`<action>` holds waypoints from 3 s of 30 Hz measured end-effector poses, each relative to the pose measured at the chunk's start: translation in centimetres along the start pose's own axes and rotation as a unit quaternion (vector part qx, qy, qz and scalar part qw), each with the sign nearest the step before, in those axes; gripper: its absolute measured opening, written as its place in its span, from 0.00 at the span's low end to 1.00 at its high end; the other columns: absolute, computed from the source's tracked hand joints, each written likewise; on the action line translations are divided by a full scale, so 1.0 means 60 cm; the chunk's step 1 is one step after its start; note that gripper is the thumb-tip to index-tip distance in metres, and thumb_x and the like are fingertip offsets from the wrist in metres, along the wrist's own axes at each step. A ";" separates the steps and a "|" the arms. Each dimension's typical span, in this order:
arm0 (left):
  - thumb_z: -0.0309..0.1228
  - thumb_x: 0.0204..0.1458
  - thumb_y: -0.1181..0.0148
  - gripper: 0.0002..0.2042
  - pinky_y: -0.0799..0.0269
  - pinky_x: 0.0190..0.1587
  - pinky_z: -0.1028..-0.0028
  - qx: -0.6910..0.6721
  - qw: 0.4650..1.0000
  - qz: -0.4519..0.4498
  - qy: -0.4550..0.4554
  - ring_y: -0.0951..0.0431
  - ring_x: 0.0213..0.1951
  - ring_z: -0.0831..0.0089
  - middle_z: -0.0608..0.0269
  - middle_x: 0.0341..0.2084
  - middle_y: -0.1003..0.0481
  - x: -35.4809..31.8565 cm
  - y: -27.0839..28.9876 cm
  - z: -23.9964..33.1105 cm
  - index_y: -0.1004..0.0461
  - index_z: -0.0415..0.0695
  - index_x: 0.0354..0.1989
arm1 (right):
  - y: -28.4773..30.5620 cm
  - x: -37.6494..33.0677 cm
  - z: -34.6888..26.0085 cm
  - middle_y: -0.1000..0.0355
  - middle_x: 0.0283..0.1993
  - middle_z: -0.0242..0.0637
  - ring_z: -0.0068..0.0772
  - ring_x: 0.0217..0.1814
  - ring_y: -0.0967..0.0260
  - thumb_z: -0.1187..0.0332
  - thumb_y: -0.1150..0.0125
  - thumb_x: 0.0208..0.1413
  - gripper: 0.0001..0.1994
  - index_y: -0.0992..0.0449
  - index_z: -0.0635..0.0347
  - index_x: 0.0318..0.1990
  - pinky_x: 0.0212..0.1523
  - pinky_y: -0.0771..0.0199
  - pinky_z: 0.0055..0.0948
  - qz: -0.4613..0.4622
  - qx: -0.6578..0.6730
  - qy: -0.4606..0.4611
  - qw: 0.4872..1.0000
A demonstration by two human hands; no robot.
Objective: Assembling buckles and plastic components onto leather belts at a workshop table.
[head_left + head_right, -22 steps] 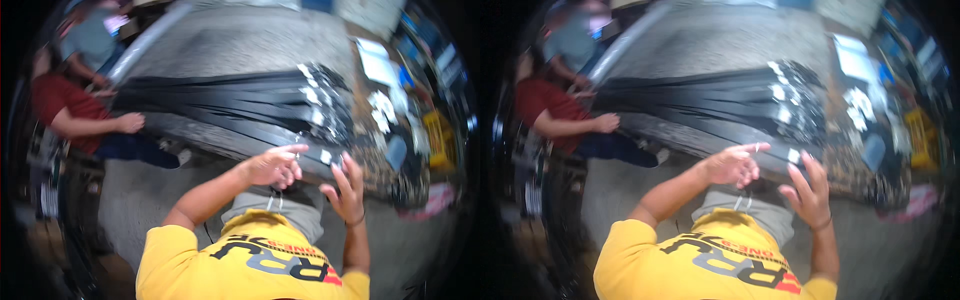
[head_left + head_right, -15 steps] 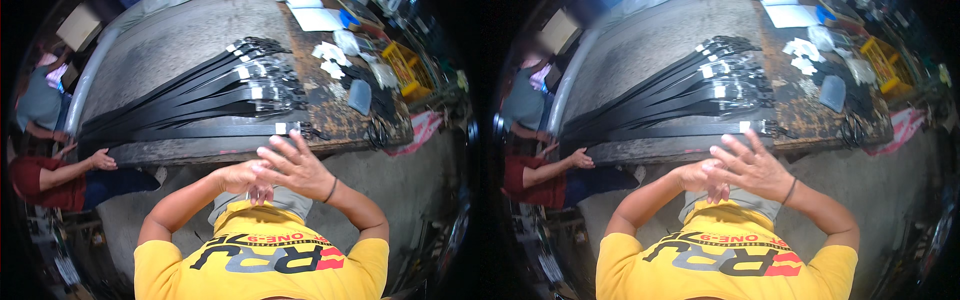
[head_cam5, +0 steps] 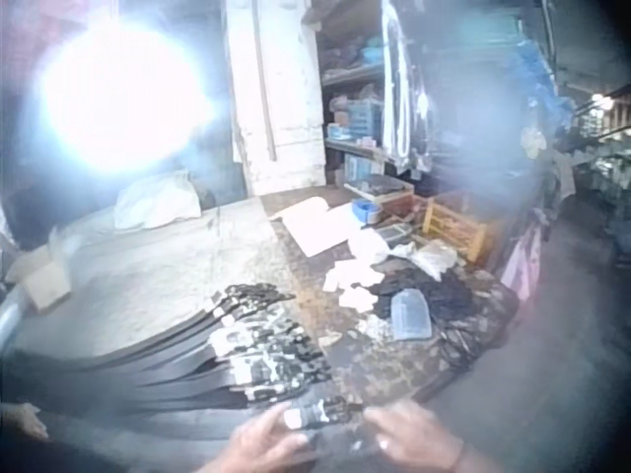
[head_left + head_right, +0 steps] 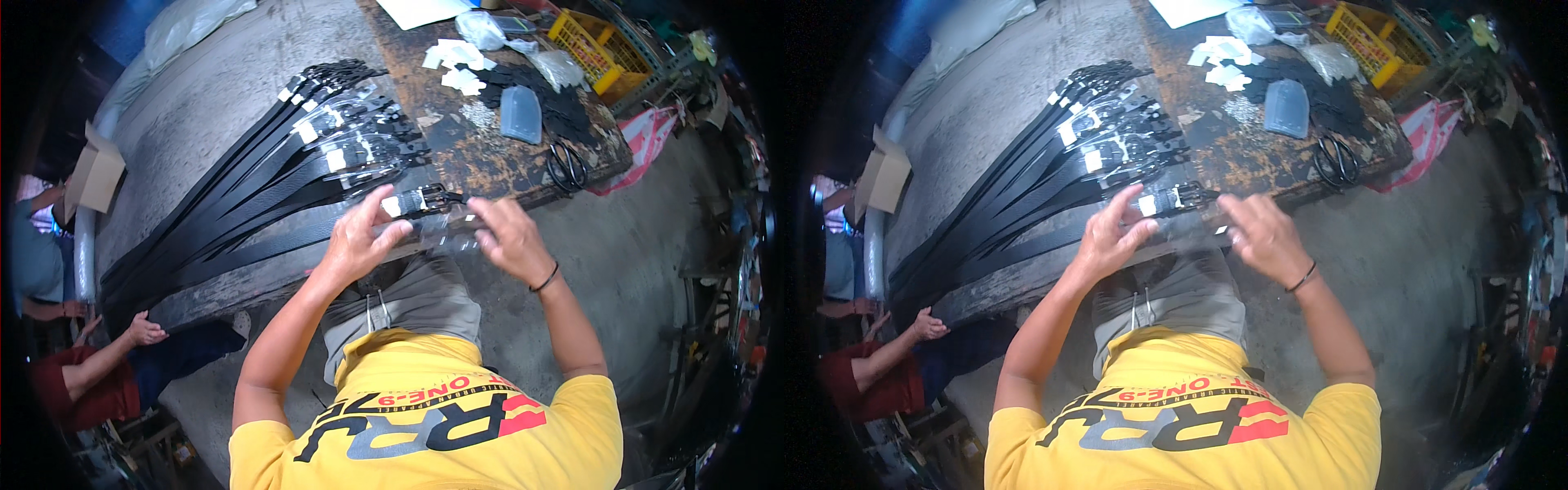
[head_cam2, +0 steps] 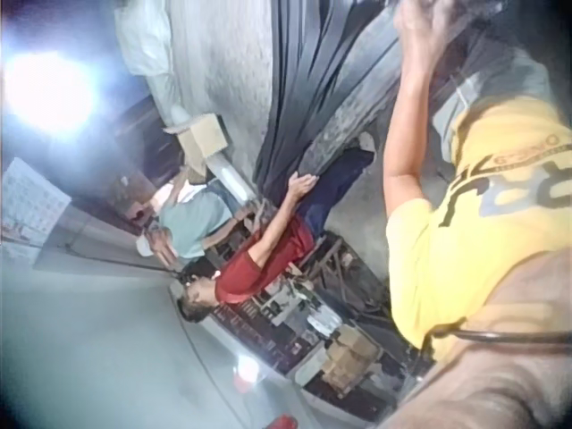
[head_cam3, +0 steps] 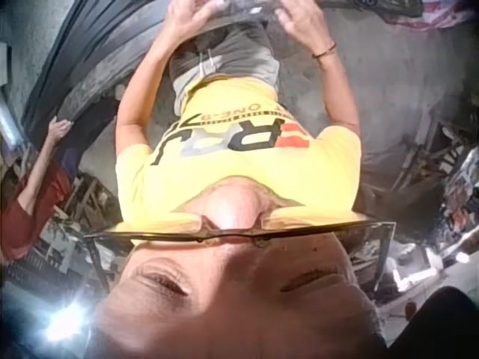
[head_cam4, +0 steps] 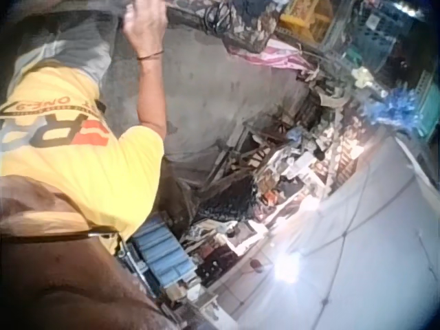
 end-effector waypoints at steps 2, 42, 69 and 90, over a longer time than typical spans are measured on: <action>0.44 0.43 0.33 0.36 0.34 0.51 0.61 0.138 0.988 0.046 -0.057 0.31 0.50 0.55 0.47 0.46 0.30 0.026 -0.005 0.020 0.39 0.41 0.60 | 0.022 -0.001 0.035 0.33 0.39 0.40 0.45 0.42 0.35 0.75 0.40 0.44 0.26 0.34 0.55 0.55 0.43 0.32 0.40 -0.002 -0.018 -0.085 0.996; 0.43 0.41 0.38 0.32 0.31 0.47 0.66 -0.047 0.988 -0.133 -0.070 0.27 0.43 0.61 0.51 0.43 0.26 0.022 0.057 0.029 0.36 0.43 0.57 | 0.015 0.052 -0.032 0.35 0.41 0.41 0.46 0.45 0.36 0.76 0.42 0.40 0.31 0.35 0.54 0.58 0.45 0.32 0.41 -0.001 -0.061 0.007 0.998; 0.35 0.49 0.33 0.17 0.37 0.34 0.78 -0.228 0.950 -0.211 0.010 0.37 0.31 0.83 0.73 0.27 0.35 0.015 0.093 -0.009 0.33 0.39 0.39 | 0.009 0.066 0.027 0.33 0.46 0.34 0.25 0.46 0.34 0.60 0.34 0.51 0.29 0.36 0.58 0.58 0.45 0.28 0.25 0.036 0.334 -0.130 0.933; 0.38 0.50 0.36 0.14 0.35 0.34 0.76 -0.024 0.991 -0.127 -0.037 0.33 0.29 0.80 0.69 0.22 0.29 0.025 0.096 -0.010 0.26 0.37 0.31 | 0.002 0.077 -0.001 0.34 0.20 0.24 0.11 0.18 0.39 0.62 0.46 0.60 0.12 0.29 0.60 0.29 0.18 0.39 0.17 0.154 0.421 -0.209 0.869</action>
Point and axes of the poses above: each hand's wrist, its own x-axis towards the middle knuckle, its own y-axis out of the back of the hand, z = x × y, the point moved 5 cm from there along x, towards the middle knuckle
